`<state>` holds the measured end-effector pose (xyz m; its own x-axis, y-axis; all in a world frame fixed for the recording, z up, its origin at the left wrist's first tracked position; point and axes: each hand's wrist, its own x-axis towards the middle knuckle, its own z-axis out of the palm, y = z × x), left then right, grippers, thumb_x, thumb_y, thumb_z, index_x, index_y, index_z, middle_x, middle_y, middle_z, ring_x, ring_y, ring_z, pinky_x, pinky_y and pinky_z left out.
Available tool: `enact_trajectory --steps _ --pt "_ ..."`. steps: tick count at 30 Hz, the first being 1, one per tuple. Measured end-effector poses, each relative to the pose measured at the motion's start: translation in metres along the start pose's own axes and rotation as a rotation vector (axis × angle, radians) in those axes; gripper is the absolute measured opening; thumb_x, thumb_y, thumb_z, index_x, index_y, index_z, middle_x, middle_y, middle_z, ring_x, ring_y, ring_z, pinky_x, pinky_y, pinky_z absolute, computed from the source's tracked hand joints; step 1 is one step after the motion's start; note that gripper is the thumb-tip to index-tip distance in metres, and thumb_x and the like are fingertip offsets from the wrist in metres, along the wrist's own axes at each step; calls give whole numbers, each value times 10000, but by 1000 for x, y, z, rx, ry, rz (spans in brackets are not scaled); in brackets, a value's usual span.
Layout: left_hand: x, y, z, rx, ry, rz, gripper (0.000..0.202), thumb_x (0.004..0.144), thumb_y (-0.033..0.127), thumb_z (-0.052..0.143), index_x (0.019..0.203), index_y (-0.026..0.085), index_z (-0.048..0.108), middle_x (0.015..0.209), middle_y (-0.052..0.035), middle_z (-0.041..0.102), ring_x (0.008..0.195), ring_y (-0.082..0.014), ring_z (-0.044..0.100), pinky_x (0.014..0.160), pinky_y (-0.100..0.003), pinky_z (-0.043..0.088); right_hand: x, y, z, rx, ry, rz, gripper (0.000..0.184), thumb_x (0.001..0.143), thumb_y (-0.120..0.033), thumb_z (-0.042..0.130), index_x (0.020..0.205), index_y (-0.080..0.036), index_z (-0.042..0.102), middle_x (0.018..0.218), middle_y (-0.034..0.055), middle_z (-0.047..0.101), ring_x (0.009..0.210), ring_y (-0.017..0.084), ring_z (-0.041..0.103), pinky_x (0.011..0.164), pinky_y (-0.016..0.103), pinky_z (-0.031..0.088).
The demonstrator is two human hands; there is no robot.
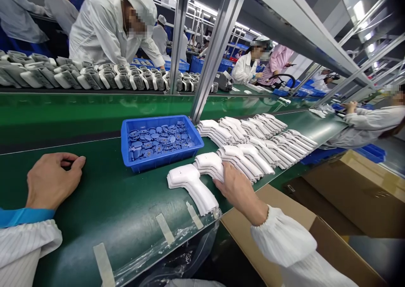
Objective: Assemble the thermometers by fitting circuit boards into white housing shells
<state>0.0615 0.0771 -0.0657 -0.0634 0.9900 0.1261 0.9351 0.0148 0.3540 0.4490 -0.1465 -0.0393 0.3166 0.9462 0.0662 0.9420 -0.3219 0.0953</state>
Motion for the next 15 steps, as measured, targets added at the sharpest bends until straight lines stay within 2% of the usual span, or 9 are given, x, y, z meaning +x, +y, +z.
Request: enact_trajectory --steps 3,5,8,10,12,15 --pt "-1 1 -2 30 -3 8 422 871 535 474 985 174 661 1051 -109 661 1016 -304 620 878 -418 510 -6 -4 -5 -18 19 38 217 943 -256 538 1088 -96 549 959 170 666 862 296 660 733 391 508" --pt "-3 3 -3 37 -5 1 406 874 523 481 984 176 661 1045 -100 664 1008 -294 624 863 -400 506 -13 -6 -14 -32 104 52 355 955 -298 554 1216 -63 503 1060 197 649 967 315 641 832 415 505" --pt "-4 5 -4 27 9 -2 375 871 505 511 973 178 663 1027 -84 667 978 -270 630 835 -363 496 -29 -23 -24 -20 299 22 591 958 -491 537 1348 -67 412 1196 229 603 1082 348 588 910 456 485" --pt "-4 5 -3 25 24 -8 344 864 486 538 960 181 666 1012 -74 668 960 -256 631 813 -341 488 -40 -46 -22 20 283 -75 639 936 -553 544 1356 -89 415 1184 218 608 1047 341 596 865 449 507" --pt "-3 4 -1 21 36 -26 307 853 459 565 948 186 669 1001 -63 667 947 -244 629 795 -324 480 -44 -70 -13 19 183 -122 542 946 -448 569 1334 -89 449 1111 194 630 973 318 613 813 435 521" --pt "0 2 2 -27 65 -31 237 836 403 597 919 193 667 965 -45 660 918 -225 621 796 -311 470 -36 -86 1 -66 131 -43 344 957 -232 528 1265 -80 518 1001 166 650 901 296 622 781 426 518"
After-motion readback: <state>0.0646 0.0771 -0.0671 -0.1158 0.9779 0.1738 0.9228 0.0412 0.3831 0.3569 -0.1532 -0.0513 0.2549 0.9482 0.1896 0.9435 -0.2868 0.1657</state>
